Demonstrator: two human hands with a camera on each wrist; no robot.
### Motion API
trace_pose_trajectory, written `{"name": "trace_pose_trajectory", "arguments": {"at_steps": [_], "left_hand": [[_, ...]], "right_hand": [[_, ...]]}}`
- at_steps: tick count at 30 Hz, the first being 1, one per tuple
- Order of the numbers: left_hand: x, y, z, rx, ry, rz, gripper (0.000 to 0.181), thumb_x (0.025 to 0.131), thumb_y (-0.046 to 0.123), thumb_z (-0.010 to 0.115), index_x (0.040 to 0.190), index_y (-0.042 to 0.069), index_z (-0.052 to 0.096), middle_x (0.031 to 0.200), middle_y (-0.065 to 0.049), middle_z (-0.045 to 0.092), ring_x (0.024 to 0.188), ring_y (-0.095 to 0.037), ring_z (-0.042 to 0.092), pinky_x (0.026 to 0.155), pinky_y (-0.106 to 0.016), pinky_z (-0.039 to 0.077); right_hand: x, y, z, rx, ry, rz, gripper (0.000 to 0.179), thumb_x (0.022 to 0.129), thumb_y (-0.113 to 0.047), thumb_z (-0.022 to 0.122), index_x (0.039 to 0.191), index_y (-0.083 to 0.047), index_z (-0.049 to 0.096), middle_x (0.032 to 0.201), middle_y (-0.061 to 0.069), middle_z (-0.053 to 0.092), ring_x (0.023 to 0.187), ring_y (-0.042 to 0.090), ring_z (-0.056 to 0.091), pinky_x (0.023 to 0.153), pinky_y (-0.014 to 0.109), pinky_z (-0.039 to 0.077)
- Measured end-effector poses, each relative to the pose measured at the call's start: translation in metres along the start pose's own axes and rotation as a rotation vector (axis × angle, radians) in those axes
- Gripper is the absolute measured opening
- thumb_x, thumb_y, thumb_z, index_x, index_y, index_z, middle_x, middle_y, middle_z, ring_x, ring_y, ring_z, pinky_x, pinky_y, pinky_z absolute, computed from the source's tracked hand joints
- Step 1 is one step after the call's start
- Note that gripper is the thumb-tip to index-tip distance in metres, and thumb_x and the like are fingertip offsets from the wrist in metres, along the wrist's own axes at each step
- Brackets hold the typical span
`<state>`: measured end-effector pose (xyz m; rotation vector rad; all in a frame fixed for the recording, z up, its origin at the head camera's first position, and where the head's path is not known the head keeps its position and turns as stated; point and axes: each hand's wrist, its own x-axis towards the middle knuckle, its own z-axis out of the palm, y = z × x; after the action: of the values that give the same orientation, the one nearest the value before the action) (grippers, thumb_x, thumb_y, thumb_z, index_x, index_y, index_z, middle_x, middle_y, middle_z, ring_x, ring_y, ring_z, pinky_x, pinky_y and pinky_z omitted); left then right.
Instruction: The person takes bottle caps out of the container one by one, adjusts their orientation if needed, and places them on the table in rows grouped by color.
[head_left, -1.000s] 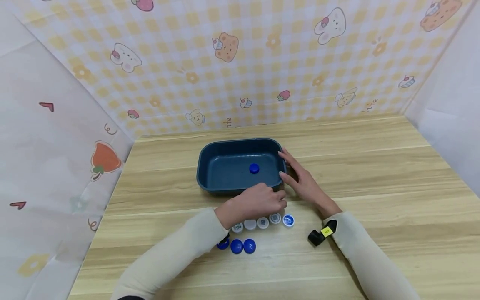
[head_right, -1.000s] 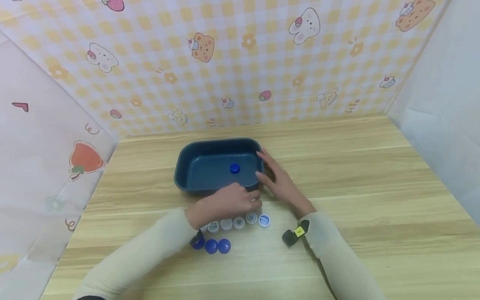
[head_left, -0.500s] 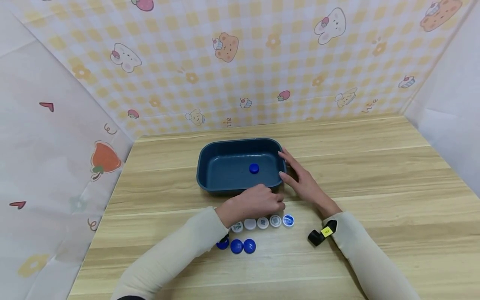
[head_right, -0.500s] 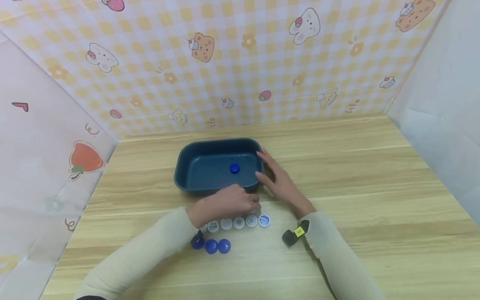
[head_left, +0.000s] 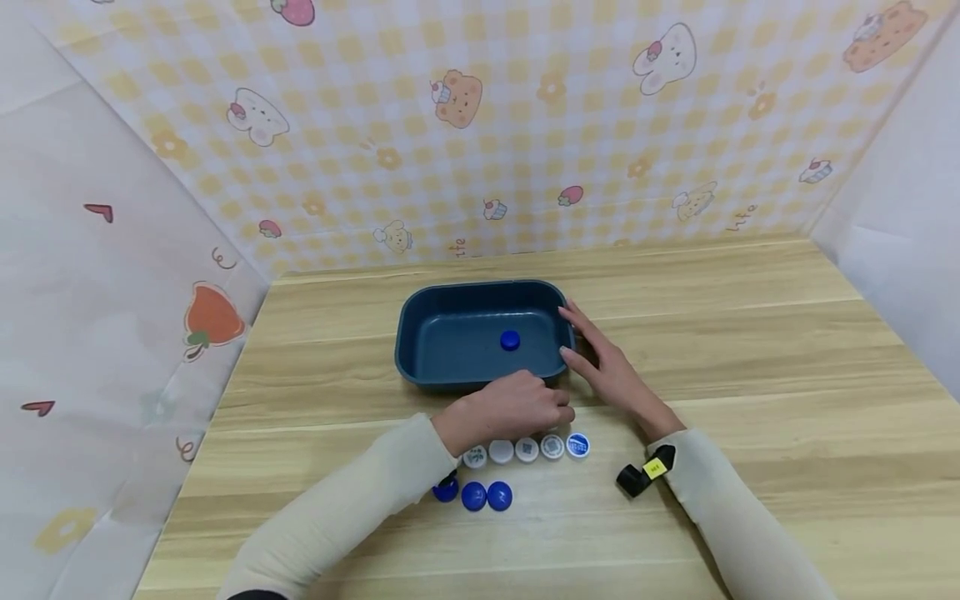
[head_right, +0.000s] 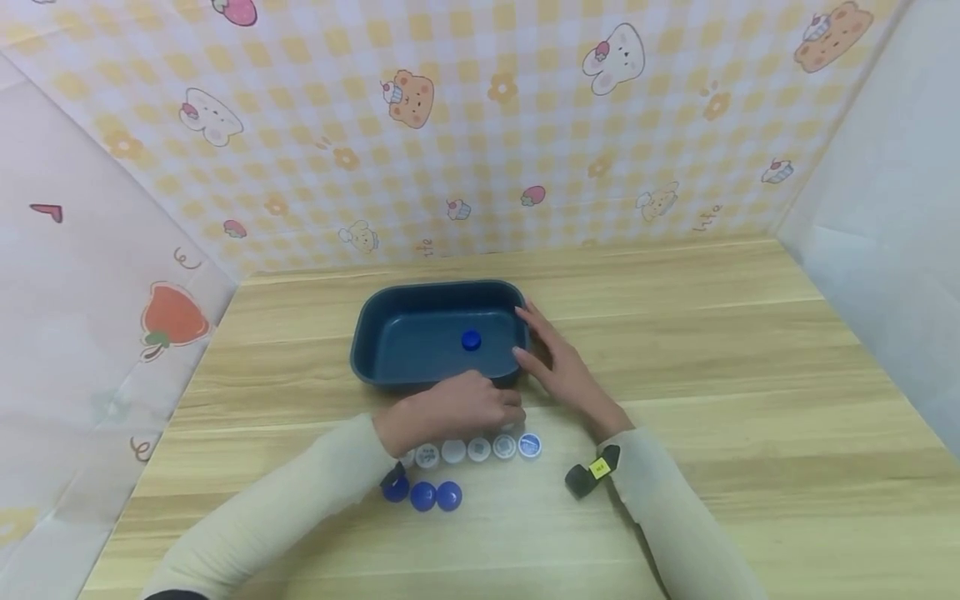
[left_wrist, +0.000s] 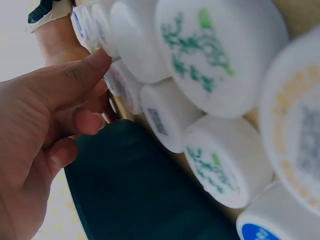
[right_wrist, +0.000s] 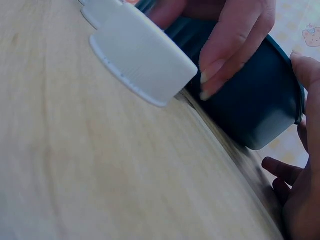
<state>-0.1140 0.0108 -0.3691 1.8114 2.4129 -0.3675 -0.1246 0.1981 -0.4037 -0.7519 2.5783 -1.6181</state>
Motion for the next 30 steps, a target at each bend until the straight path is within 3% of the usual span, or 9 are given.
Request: {"name": "trace_pose_trajectory", "arguments": {"at_steps": [6,10,15,18,20,22,25,28,30], "left_hand": [[-0.003,-0.001,-0.007,0.010,-0.004,-0.008,0.030,0.092,0.023,0.066,0.121,0.021,0.066,0.112,0.005,0.065,0.077,-0.008,0.062,0.067,-0.017,0.047],[-0.013,-0.004,-0.016,0.041,0.017,-0.033,0.035,0.089,0.022,0.069,0.124,0.020,0.064,0.116,0.004,0.064,0.081,-0.010,0.063,0.071,-0.020,0.049],[-0.032,-0.018,-0.027,-0.013,0.196,-0.097,0.020,0.096,0.016,0.059,0.114,0.019,0.067,0.104,0.005,0.064,0.066,-0.007,0.055,0.059,-0.016,0.044],[-0.039,-0.033,-0.031,-0.087,0.316,-0.142,0.016,0.096,0.017,0.059,0.109,0.017,0.068,0.097,0.004,0.063,0.066,-0.006,0.055,0.059,-0.015,0.043],[-0.040,-0.045,-0.032,-0.120,0.350,-0.206,0.018,0.094,0.019,0.062,0.111,0.016,0.067,0.099,0.002,0.062,0.069,-0.007,0.057,0.062,-0.016,0.045],[-0.037,-0.056,-0.032,-0.150,0.331,-0.291,0.025,0.093,0.022,0.065,0.117,0.015,0.066,0.103,0.001,0.061,0.075,-0.009,0.060,0.067,-0.020,0.048],[-0.031,-0.070,-0.032,-0.166,0.203,-0.426,0.037,0.091,0.028,0.066,0.126,0.017,0.061,0.110,-0.002,0.060,0.082,-0.014,0.061,0.072,-0.026,0.050],[-0.024,-0.081,-0.030,-0.191,0.071,-0.502,0.041,0.091,0.031,0.066,0.129,0.019,0.058,0.115,-0.003,0.059,0.090,-0.017,0.060,0.079,-0.031,0.049],[-0.020,-0.087,-0.027,-0.205,0.023,-0.527,0.041,0.090,0.031,0.067,0.129,0.021,0.059,0.118,-0.003,0.059,0.094,-0.019,0.059,0.082,-0.033,0.048]], "right_hand": [[0.001,0.001,0.000,0.007,-0.002,-0.003,0.056,0.100,-0.010,0.049,0.151,-0.009,0.026,0.158,0.010,0.012,0.140,0.032,0.024,0.106,0.052,0.028],[0.001,-0.001,-0.001,0.000,0.002,-0.006,0.056,0.099,-0.009,0.049,0.151,-0.008,0.026,0.158,0.010,0.012,0.138,0.034,0.026,0.106,0.052,0.028],[0.002,-0.004,-0.003,-0.018,0.002,-0.001,0.056,0.099,-0.010,0.049,0.150,-0.007,0.027,0.158,0.010,0.013,0.137,0.035,0.028,0.106,0.055,0.025],[0.002,-0.004,-0.004,-0.024,0.002,-0.001,0.056,0.099,-0.010,0.049,0.150,-0.008,0.027,0.158,0.011,0.014,0.137,0.035,0.028,0.107,0.056,0.022],[0.003,-0.004,-0.005,-0.024,0.004,-0.002,0.056,0.099,-0.010,0.049,0.150,-0.008,0.027,0.158,0.011,0.014,0.137,0.035,0.028,0.107,0.055,0.022],[0.003,-0.002,-0.005,-0.024,0.001,0.002,0.056,0.100,-0.011,0.049,0.151,-0.009,0.026,0.158,0.011,0.013,0.138,0.036,0.027,0.108,0.055,0.022],[0.003,0.000,-0.004,-0.026,-0.008,0.012,0.056,0.100,-0.013,0.049,0.151,-0.009,0.026,0.158,0.010,0.012,0.138,0.037,0.026,0.108,0.056,0.022],[0.002,0.000,-0.002,-0.021,-0.008,0.016,0.056,0.100,-0.013,0.049,0.151,-0.009,0.026,0.159,0.009,0.012,0.137,0.037,0.027,0.108,0.056,0.022],[0.003,-0.001,0.000,-0.014,-0.004,0.013,0.056,0.099,-0.012,0.050,0.150,-0.008,0.027,0.158,0.009,0.013,0.137,0.037,0.028,0.108,0.056,0.021]]}}
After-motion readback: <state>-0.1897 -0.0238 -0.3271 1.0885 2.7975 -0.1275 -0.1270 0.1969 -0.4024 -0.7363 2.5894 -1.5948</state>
